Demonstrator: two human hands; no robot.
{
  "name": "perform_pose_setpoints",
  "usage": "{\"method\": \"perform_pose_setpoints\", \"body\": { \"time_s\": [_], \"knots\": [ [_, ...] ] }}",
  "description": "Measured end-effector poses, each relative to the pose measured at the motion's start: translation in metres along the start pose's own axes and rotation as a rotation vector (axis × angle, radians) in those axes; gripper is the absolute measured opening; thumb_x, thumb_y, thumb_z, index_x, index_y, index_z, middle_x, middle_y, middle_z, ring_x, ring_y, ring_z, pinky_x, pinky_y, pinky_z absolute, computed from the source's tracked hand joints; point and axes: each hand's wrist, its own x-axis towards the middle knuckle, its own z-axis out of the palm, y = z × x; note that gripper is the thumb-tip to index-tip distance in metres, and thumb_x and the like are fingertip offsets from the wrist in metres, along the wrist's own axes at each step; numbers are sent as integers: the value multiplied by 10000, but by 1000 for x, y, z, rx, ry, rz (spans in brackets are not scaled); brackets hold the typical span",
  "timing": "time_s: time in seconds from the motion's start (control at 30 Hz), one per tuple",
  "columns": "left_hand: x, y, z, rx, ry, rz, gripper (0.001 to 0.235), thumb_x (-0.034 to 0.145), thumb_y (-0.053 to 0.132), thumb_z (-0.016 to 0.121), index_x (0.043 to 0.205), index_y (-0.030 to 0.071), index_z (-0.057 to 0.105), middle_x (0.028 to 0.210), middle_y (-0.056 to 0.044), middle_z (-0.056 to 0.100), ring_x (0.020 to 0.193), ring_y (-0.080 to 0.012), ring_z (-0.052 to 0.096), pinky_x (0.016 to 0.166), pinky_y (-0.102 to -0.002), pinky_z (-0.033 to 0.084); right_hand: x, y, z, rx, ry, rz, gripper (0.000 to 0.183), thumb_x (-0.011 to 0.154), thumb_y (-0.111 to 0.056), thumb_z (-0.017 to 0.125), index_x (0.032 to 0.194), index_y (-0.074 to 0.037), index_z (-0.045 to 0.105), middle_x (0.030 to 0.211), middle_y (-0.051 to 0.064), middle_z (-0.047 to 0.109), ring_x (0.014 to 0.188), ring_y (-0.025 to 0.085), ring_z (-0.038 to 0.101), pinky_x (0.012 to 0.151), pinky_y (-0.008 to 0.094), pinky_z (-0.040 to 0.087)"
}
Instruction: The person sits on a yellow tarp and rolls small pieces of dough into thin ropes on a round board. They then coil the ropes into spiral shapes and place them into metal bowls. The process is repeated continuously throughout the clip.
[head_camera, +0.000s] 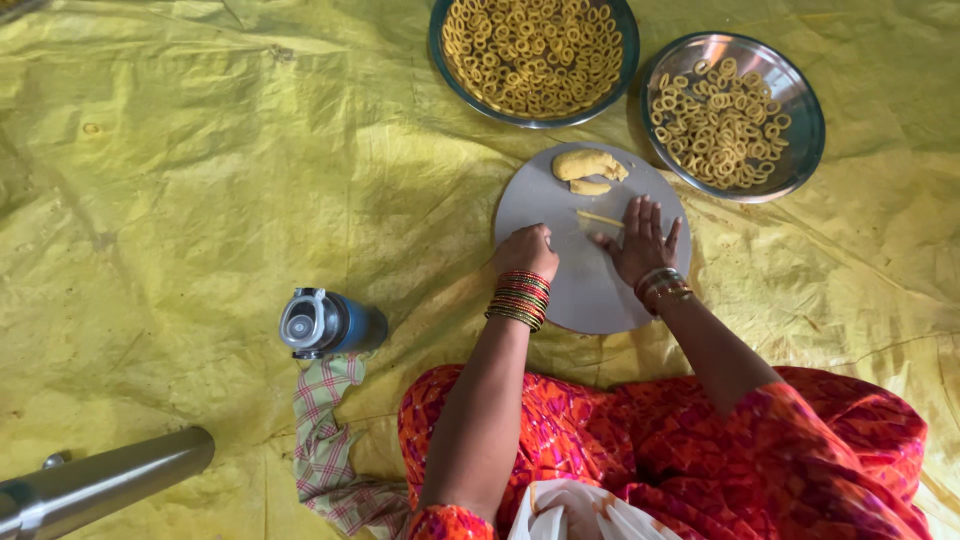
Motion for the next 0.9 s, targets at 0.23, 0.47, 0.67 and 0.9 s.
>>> {"method": "perform_pose_setpoints", "body": {
  "time_s": [0.23, 0.47, 0.67, 0.9],
  "knots": [
    [1, 10, -12, 21, 248, -153, 809, 864, 392, 729, 1543, 221, 323, 1631, -196, 201, 1478, -427, 242, 1119, -619, 317, -69, -22, 12, 83, 122, -87, 1029, 945, -716, 340, 1605, 31, 87, 1678, 241, 115, 1564, 358, 59, 1216, 611, -26],
    [5, 21, -4, -81, 283, -174, 892, 864, 398, 741, 1590, 236, 250, 1673, -215, 117, 1519, -449, 180, 1148, -637, 277, -124, -19, 38, -92, 156, -231, 1005, 932, -714, 304, 1602, 6, 97, 1677, 200, 140, 1559, 315, 100, 1221, 629, 25],
    [1, 12, -8, -118, 245, -193, 840, 896, 389, 730, 1589, 234, 282, 1678, -206, 131, 1529, -448, 178, 1168, -632, 268, -29, -31, 15, -17, 114, -76, 946, 971, -662, 334, 1609, -3, 105, 1695, 201, 118, 1579, 331, 57, 1221, 628, 4],
    [-3, 21, -30, -342, 380, -208, 729, 888, 337, 732, 1523, 267, 380, 1637, -188, 248, 1502, -402, 247, 1159, -642, 247, -66, -48, 27, -15, 201, -126, 945, 982, -650, 330, 1609, 19, 100, 1684, 215, 136, 1553, 333, 80, 1215, 602, 21]
  ]
}}
